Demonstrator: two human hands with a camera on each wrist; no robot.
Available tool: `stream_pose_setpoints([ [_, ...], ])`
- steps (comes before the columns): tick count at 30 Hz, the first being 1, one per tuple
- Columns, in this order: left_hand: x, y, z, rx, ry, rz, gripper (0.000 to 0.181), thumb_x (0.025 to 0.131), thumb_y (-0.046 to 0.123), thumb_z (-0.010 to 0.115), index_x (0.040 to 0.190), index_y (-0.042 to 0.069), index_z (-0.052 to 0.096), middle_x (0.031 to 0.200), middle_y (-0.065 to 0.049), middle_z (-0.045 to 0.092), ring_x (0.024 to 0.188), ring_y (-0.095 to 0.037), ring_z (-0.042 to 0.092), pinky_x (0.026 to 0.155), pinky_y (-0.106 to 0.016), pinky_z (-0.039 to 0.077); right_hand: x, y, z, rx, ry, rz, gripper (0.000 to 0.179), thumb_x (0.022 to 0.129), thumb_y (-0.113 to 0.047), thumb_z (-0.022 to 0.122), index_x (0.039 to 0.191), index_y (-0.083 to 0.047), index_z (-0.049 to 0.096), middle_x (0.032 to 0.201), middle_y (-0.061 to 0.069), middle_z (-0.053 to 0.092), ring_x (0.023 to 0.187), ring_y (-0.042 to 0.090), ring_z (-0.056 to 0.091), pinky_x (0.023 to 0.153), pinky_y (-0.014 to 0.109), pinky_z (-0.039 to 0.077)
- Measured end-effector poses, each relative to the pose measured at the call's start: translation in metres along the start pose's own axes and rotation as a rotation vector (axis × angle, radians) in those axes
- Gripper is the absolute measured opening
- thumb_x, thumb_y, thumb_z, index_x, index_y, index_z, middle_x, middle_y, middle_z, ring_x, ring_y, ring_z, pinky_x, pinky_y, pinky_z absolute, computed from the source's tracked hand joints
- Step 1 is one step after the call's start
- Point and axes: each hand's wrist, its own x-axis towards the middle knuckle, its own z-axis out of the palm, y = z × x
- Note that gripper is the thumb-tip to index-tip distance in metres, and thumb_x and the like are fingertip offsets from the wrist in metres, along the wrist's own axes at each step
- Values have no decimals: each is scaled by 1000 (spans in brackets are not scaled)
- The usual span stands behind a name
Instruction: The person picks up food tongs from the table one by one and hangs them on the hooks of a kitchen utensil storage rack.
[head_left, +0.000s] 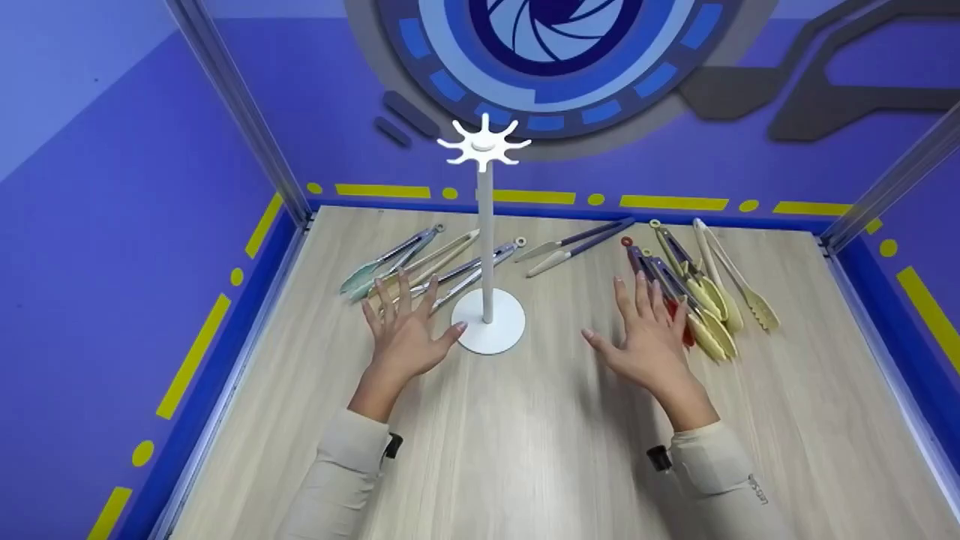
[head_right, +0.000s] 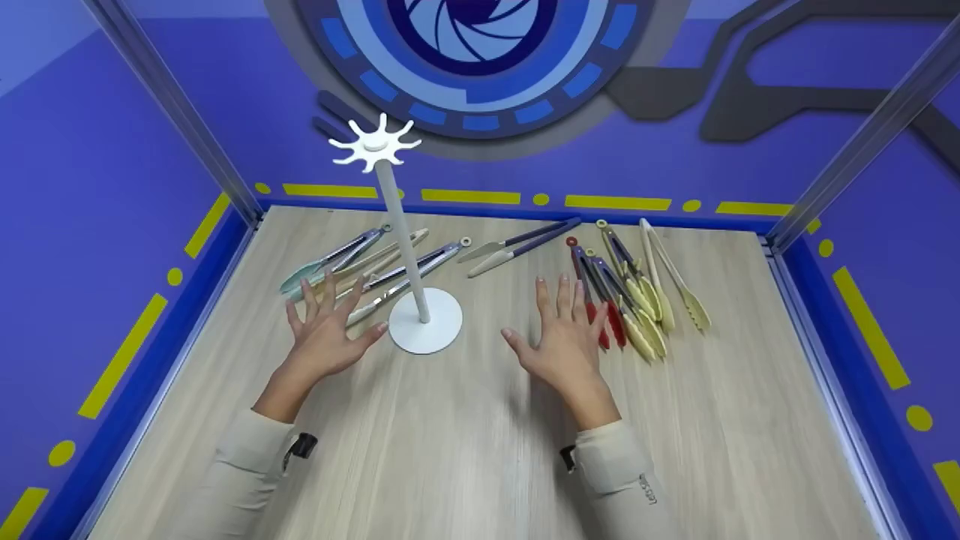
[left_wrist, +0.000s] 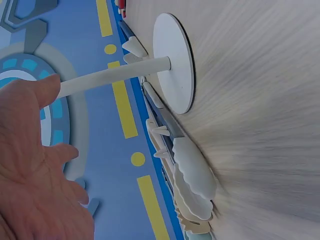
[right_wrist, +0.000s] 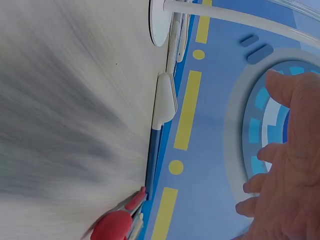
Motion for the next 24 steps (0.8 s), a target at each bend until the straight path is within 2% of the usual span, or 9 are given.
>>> stream_pose_setpoints([
  [4,0,-3,2,-13,19,-18,92,95,69,61,170,25,31,179,-26,0,162,-60,-13,123,-84,-4,6,-7,2,55,5,-38,101,99,-62,64,173,-17,13,180,24,-1,167,49,-1,129,76,-2],
  [8,0,-3,4,-42,18,-18,92,95,68,62,170,26,30,179,-26,-1,162,-58,-15,123,-83,-7,11,-16,2,210,-19,-123,95,100,-51,70,173,-16,19,180,24,9,167,47,9,132,70,11],
  [12,-2,-1,5,-51,25,-11,91,95,67,63,170,26,31,179,-26,0,163,-57,-14,123,-83,-5,16,-32,2,351,-63,-193,91,101,-47,71,172,-19,22,180,16,17,167,41,19,131,65,23],
  [19,-5,-4,12,-132,101,-28,83,96,56,68,165,16,43,178,-28,13,164,-57,-8,123,-84,0,40,-77,15,426,-51,-310,86,100,-44,73,169,-14,31,177,16,29,165,39,27,131,63,27],
  [24,-8,-7,17,-193,178,-58,72,97,47,72,157,10,54,174,-28,28,165,-56,7,123,-81,6,61,-111,21,454,-12,-370,84,102,-41,72,169,-13,30,176,15,31,165,38,29,133,59,26],
])
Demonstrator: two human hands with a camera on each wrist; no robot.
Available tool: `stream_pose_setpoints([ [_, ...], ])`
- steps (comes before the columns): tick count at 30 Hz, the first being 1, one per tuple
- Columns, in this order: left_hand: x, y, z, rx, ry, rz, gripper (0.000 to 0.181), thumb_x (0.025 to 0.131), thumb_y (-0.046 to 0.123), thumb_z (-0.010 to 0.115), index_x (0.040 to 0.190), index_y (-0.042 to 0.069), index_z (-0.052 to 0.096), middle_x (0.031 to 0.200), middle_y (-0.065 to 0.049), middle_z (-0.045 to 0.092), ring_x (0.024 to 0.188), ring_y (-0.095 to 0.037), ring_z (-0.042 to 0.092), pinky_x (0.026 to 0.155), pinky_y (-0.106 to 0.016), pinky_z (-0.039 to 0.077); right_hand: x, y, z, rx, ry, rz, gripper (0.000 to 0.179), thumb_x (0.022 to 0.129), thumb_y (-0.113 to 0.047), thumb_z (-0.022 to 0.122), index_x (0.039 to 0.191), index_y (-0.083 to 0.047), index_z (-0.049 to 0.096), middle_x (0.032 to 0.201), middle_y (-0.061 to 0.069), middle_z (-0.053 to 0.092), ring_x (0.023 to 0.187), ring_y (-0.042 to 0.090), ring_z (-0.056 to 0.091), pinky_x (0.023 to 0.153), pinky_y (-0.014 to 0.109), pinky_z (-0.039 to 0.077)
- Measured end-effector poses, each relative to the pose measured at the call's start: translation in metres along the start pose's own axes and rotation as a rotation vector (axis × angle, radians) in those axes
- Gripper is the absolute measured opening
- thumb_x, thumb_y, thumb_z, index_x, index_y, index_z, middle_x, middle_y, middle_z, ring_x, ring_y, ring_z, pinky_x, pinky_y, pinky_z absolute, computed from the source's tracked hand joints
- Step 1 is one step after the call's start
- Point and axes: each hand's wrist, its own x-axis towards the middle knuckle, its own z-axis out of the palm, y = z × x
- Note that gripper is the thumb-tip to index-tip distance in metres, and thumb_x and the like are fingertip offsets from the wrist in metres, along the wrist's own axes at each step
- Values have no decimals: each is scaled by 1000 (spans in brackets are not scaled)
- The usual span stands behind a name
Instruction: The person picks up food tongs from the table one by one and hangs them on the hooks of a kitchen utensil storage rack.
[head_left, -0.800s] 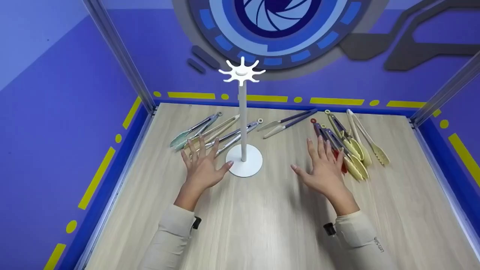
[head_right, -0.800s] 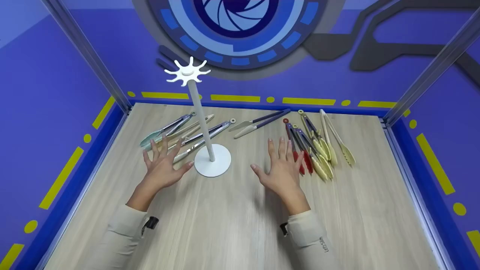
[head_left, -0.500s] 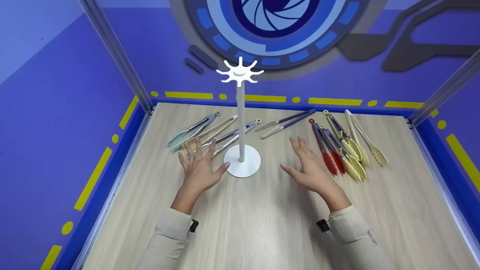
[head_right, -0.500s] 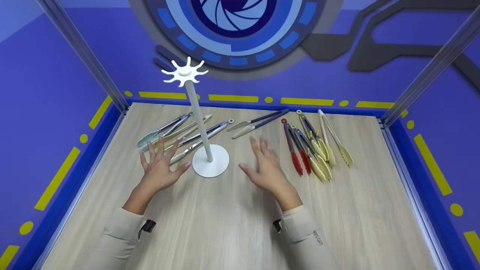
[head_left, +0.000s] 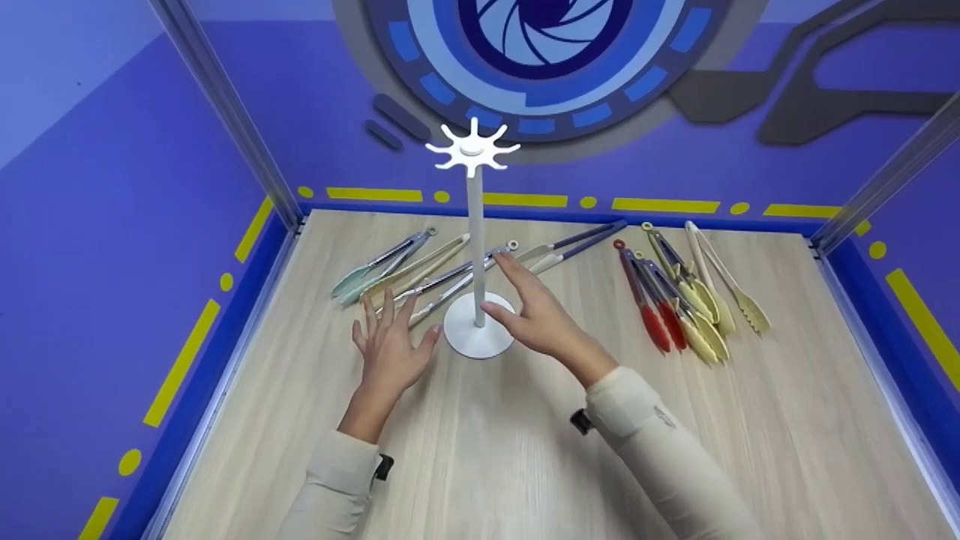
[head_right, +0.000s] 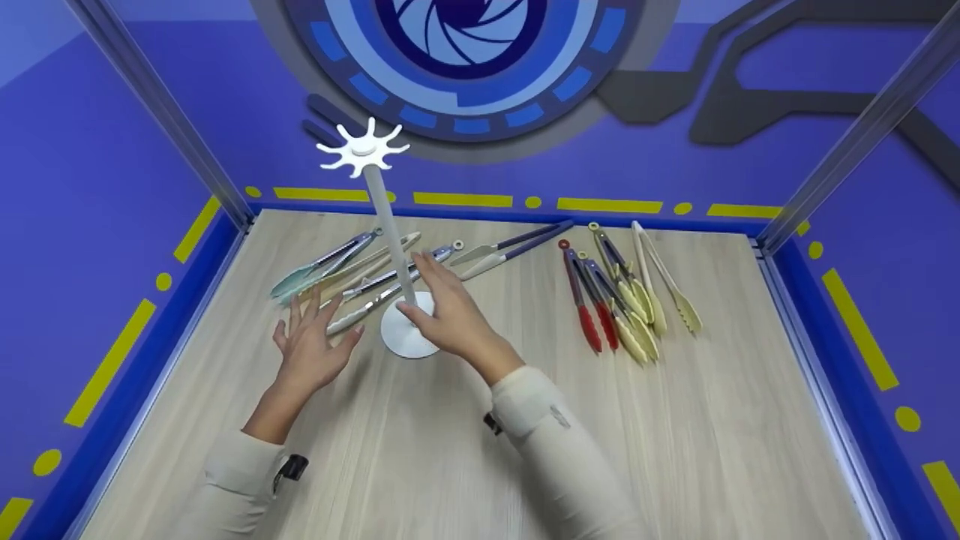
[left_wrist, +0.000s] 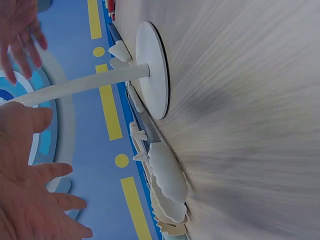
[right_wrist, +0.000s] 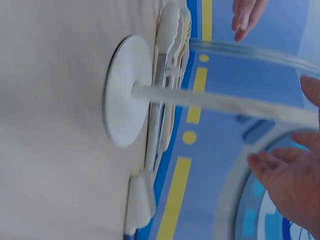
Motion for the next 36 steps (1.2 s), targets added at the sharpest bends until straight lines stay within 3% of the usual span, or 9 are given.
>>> stream_pose_setpoints([
  [4,-3,-3,3,-27,33,-13,66,99,42,70,153,8,57,165,-29,45,160,-53,29,122,-78,15,23,-15,10,50,71,5,86,102,-38,71,170,-10,26,176,14,31,164,37,30,133,57,26],
  [9,-6,-6,6,-45,61,-32,62,100,40,71,151,8,58,156,-26,55,152,-47,44,120,-73,23,45,-27,18,195,145,49,79,104,-37,68,169,-12,31,167,14,47,157,34,44,129,58,34],
  [16,-8,-5,13,-69,91,-58,57,98,37,73,144,4,64,146,-25,63,143,-45,54,115,-67,28,63,-24,27,382,208,30,42,108,-25,63,147,-10,60,132,13,74,125,29,71,107,49,56],
  [19,-9,-3,13,-76,86,-62,54,98,36,73,140,3,66,141,-24,67,139,-44,57,115,-65,29,66,-17,30,451,214,4,31,108,-20,64,136,-8,67,115,13,78,109,27,75,97,39,60],
  [23,-10,-3,12,-84,69,-72,52,99,35,73,139,2,67,137,-24,70,135,-45,60,113,-63,30,66,-11,32,483,210,3,31,109,-21,63,138,-11,66,105,11,75,98,22,72,91,31,58],
  [27,-12,-5,13,-85,56,-79,52,99,35,73,139,2,67,136,-24,71,133,-45,62,113,-61,31,66,-9,32,489,197,14,35,109,-23,63,142,-13,64,103,16,71,93,18,66,88,31,56],
  [34,-14,-8,14,-66,85,-73,50,99,36,74,136,4,69,131,-22,73,130,-44,64,117,-67,26,62,-5,26,491,197,34,36,108,-22,64,144,-16,64,103,15,71,95,29,68,89,38,57],
  [36,-14,-9,14,-65,87,-74,49,99,36,74,136,4,69,130,-22,73,130,-45,64,117,-67,25,59,-3,23,491,205,32,36,108,-21,64,144,-16,64,103,15,71,93,22,67,89,35,58],
])
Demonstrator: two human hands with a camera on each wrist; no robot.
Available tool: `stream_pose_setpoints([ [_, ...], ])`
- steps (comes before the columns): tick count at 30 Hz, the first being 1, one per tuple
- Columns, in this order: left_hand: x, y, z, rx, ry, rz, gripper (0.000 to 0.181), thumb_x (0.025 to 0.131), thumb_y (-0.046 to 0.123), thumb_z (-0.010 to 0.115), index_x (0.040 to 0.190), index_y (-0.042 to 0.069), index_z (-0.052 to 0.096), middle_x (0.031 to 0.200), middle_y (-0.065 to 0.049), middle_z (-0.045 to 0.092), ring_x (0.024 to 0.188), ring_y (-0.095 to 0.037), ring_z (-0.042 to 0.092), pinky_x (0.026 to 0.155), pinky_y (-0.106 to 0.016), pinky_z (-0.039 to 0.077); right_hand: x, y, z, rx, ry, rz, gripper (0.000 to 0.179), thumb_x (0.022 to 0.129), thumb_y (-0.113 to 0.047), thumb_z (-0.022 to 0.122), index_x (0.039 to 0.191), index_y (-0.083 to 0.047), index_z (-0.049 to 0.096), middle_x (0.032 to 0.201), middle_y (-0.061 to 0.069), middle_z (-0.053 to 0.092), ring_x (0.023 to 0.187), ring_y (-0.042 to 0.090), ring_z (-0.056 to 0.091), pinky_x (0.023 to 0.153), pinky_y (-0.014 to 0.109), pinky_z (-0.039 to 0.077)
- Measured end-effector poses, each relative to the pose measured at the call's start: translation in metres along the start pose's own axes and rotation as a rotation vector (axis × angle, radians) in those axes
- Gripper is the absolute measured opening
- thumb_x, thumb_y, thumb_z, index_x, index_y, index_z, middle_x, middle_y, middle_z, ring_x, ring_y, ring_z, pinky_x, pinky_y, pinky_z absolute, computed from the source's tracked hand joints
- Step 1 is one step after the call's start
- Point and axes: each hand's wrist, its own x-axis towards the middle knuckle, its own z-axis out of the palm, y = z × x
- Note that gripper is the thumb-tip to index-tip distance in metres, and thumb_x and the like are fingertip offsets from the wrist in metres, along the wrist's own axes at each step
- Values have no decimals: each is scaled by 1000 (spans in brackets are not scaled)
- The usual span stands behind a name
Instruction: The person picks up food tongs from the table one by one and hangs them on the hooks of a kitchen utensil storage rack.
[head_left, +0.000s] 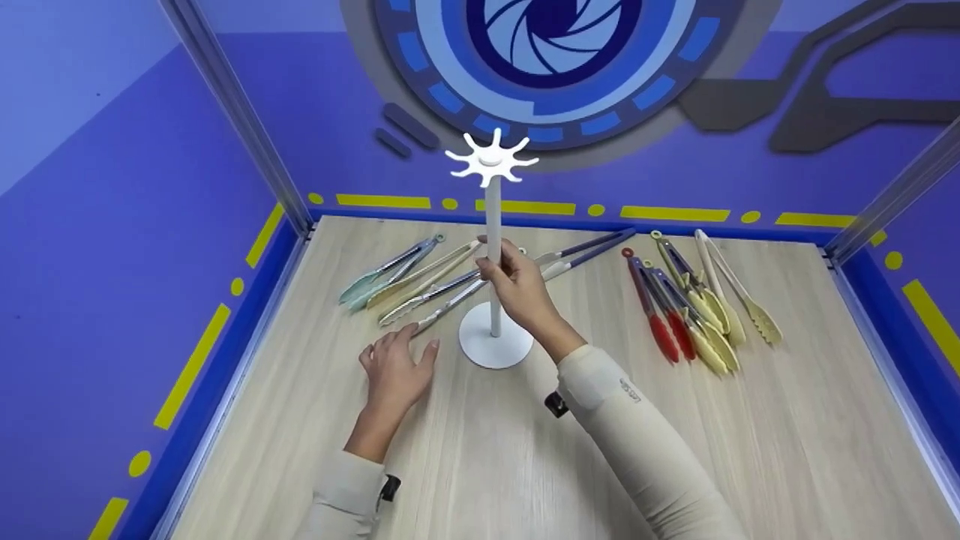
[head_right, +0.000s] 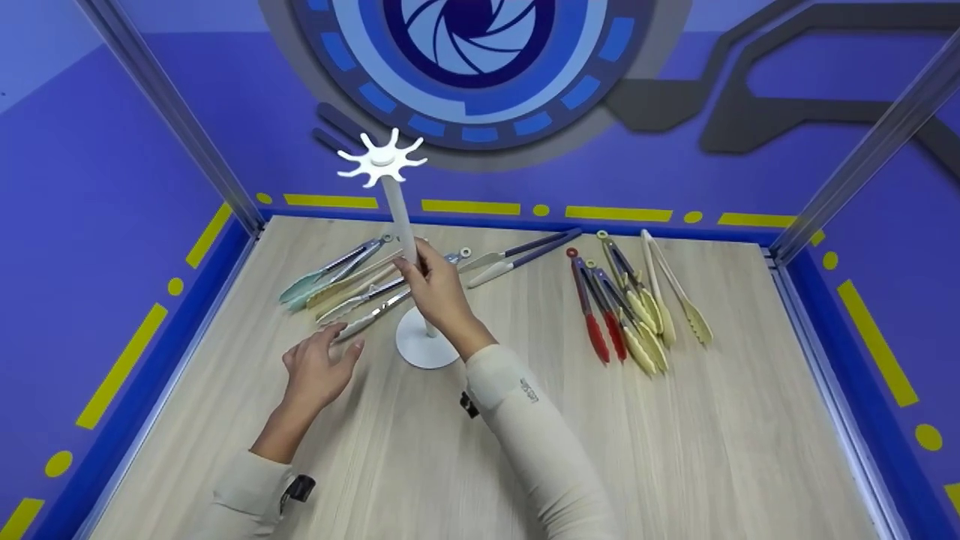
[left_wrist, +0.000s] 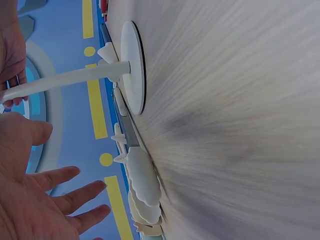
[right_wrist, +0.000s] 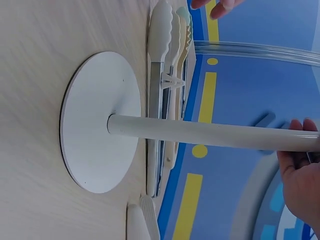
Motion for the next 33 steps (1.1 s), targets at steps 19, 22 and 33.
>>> stream_pose_setpoints([
  [19,-4,-8,-3,0,-77,-17,56,100,36,71,144,2,63,136,-26,69,135,-46,59,119,-66,23,-29,8,-60,-61,104,-18,36,109,-17,62,145,-17,63,100,11,72,90,21,69,88,29,59],
  [22,-6,-10,-1,16,-86,-13,56,100,36,71,144,2,63,135,-25,70,135,-46,60,119,-66,23,-33,10,-71,-78,125,-10,37,109,-16,61,146,-18,63,101,17,72,91,22,69,90,29,58],
  [33,-10,-12,-1,44,-135,29,56,101,38,71,143,3,63,140,-26,67,136,-46,59,119,-68,23,-49,15,-97,-107,207,17,36,108,-21,64,145,-20,63,102,17,72,92,19,68,89,23,56],
])
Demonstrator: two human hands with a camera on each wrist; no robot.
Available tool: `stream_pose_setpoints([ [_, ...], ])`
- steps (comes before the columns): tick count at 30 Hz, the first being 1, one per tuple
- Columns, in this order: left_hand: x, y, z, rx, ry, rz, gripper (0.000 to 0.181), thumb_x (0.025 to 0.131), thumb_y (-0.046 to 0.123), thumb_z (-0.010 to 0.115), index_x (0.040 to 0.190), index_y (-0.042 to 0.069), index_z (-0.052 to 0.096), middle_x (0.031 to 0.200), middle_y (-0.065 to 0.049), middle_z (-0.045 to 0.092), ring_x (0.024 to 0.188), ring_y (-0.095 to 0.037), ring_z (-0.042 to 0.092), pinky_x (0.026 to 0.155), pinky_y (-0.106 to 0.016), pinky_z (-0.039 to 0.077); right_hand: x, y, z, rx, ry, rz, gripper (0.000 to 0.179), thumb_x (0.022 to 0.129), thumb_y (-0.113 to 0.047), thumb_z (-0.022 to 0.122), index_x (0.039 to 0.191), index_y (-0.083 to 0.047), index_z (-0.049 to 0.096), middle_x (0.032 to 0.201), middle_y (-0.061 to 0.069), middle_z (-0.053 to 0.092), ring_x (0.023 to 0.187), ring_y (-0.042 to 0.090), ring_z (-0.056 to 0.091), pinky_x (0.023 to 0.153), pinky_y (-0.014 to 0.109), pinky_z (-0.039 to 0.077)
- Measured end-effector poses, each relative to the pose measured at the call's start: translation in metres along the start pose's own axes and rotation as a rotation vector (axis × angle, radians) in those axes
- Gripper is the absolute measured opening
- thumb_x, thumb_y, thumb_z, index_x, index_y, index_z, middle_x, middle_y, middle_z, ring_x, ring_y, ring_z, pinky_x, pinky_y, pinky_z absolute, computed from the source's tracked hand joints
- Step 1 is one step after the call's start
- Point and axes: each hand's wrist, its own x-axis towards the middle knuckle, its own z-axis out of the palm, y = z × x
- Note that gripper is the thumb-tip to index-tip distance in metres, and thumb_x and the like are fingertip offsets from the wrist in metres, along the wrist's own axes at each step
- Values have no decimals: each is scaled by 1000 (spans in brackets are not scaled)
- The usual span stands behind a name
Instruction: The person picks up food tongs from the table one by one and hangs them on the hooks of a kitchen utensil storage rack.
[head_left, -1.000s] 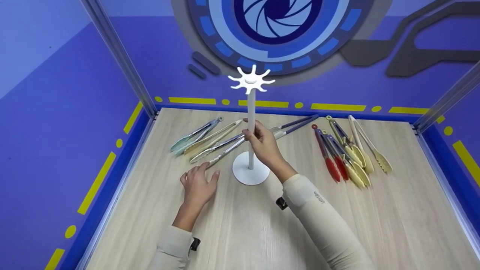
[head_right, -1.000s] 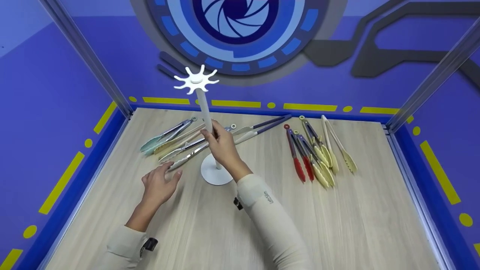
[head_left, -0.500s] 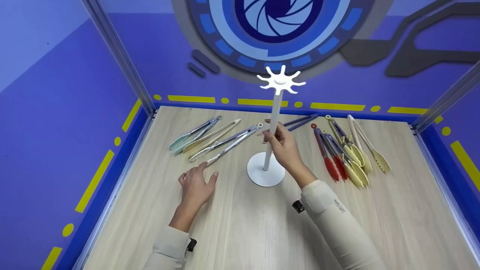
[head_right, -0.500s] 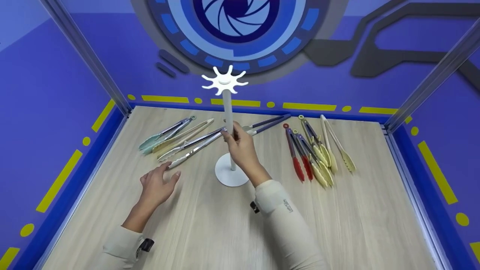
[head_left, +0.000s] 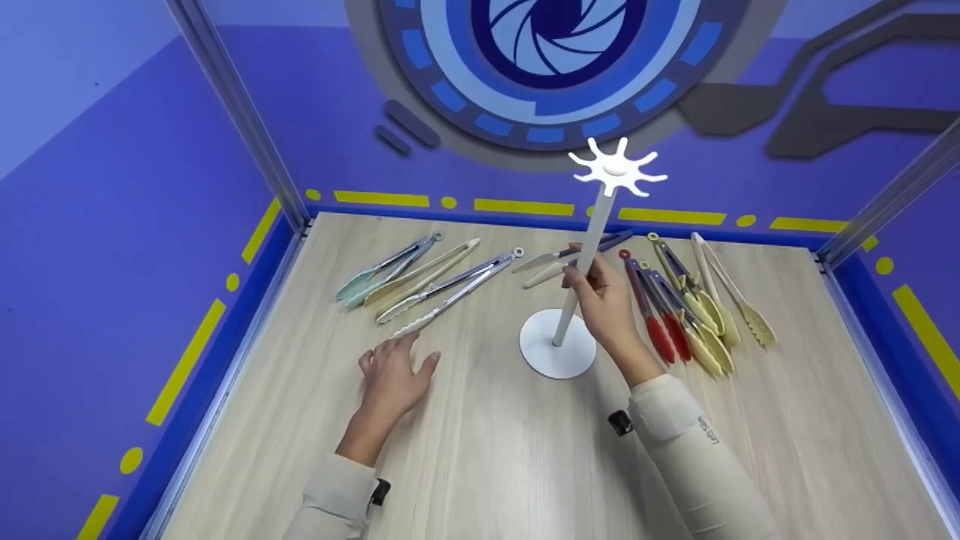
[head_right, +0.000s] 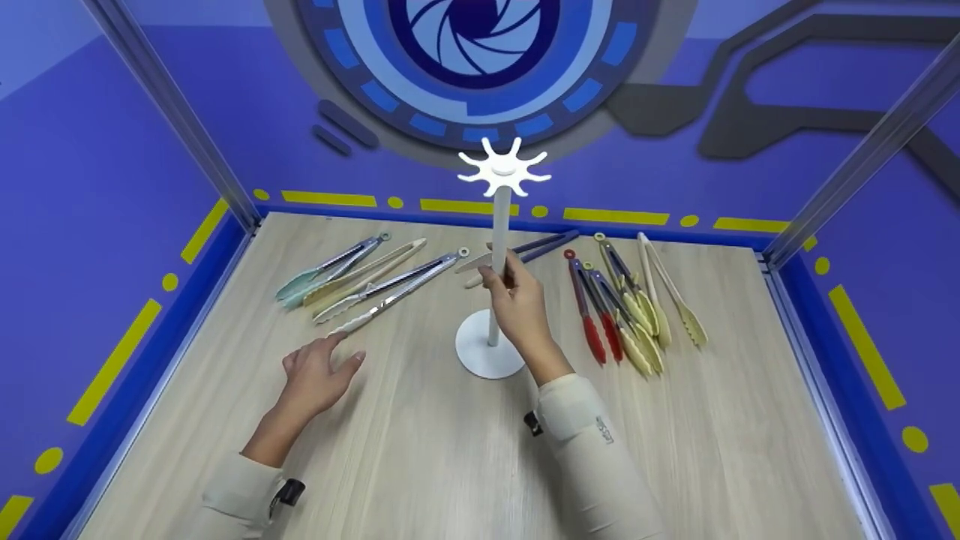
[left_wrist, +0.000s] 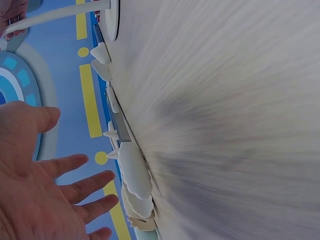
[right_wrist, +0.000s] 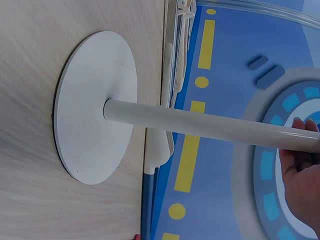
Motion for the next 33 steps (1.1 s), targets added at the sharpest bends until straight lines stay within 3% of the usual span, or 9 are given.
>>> stream_pose_setpoints([
  [9,-3,0,1,23,-11,23,54,100,37,71,141,3,65,143,-24,67,136,-45,59,118,-68,27,-1,0,-2,-40,23,-7,34,109,-24,63,143,-21,64,103,14,73,93,18,69,89,22,55],
  [13,-5,0,2,30,-20,19,54,101,37,71,142,3,64,142,-24,67,136,-45,60,118,-68,27,-1,-3,-3,-97,10,-19,32,109,-24,62,141,-17,64,106,13,75,97,20,72,93,30,57],
  [19,-5,1,3,25,-39,13,56,101,39,70,144,3,63,142,-24,66,135,-45,59,119,-68,26,0,-15,-17,-227,-71,-12,40,108,-28,65,144,-13,62,123,14,75,112,30,74,102,51,60],
  [22,-5,1,2,26,-31,24,55,101,38,71,142,2,64,141,-25,67,134,-45,60,118,-68,27,3,-23,-29,-234,-39,-54,48,106,-25,68,150,-10,58,129,17,73,116,30,71,106,52,58],
  [23,-4,1,2,27,-30,28,55,101,37,71,142,2,64,141,-25,67,134,-45,61,117,-68,28,4,-27,-34,-230,-10,-70,49,105,-23,68,151,-9,57,132,17,72,117,29,70,107,46,57],
  [28,-2,1,2,19,-41,28,55,101,37,70,143,2,63,142,-25,66,136,-45,59,118,-67,28,12,-58,-54,-175,198,-291,55,100,-10,71,152,-3,54,142,19,64,127,16,60,112,25,47],
  [29,-2,2,3,15,-45,26,55,101,38,70,143,2,63,143,-25,66,137,-45,59,118,-67,28,14,-66,-57,-189,235,-357,56,100,-15,72,151,-2,54,145,18,63,132,16,58,113,23,45],
  [33,-2,3,4,0,-55,27,55,101,37,70,143,2,63,143,-25,65,138,-44,58,119,-67,27,24,-100,-65,-265,351,-583,70,97,-45,75,148,-2,56,154,18,56,146,25,49,123,35,39],
])
